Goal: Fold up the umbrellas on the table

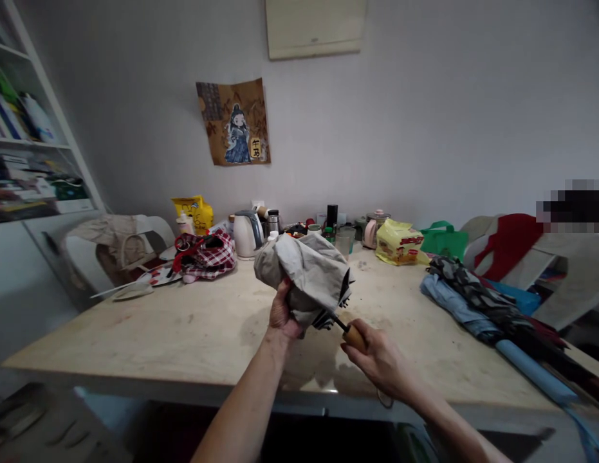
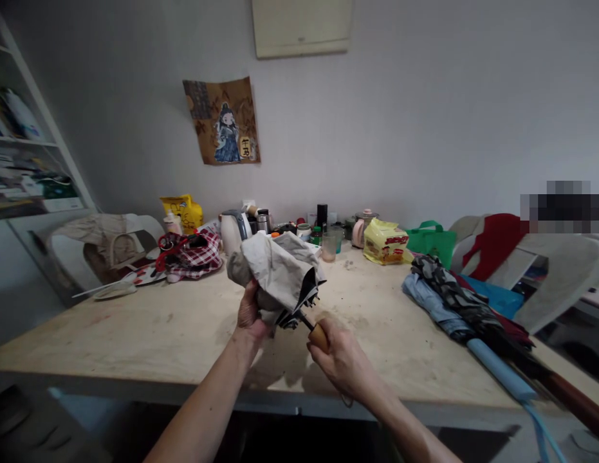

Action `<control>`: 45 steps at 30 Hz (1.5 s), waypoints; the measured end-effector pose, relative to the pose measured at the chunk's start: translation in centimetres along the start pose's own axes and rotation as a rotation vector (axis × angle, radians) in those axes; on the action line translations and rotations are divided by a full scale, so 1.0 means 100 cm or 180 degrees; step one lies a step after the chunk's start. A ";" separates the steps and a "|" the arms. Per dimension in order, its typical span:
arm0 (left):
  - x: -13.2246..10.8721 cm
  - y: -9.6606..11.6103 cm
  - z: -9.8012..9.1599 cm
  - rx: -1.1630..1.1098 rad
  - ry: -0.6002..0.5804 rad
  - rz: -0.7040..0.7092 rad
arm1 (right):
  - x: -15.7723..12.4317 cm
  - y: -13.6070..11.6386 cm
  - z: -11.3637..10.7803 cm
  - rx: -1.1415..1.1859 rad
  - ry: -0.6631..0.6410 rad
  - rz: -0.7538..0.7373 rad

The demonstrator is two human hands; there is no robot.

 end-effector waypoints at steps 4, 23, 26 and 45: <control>-0.001 0.007 -0.011 -0.0156 0.0311 0.0082 | -0.002 -0.006 0.001 0.0368 -0.0196 0.0254; -0.025 0.016 0.026 0.0610 0.0854 0.0719 | -0.007 -0.048 -0.097 -0.0203 0.2005 -0.0646; -0.029 0.004 0.045 0.0971 0.0712 0.0870 | 0.015 -0.067 -0.107 -0.0331 0.2153 -0.0835; -0.043 0.025 0.067 0.0447 0.0980 0.1425 | -0.005 -0.024 -0.042 -0.0501 0.1694 -0.0918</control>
Point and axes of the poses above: each hand's wrist, its own x-axis towards the middle knuckle, its own z-axis out of the palm, y = z × x, the point moved 8 cm from there along x, towards the middle knuckle, and after that the axes turned 7 degrees about -z, right-handed, at the moved point
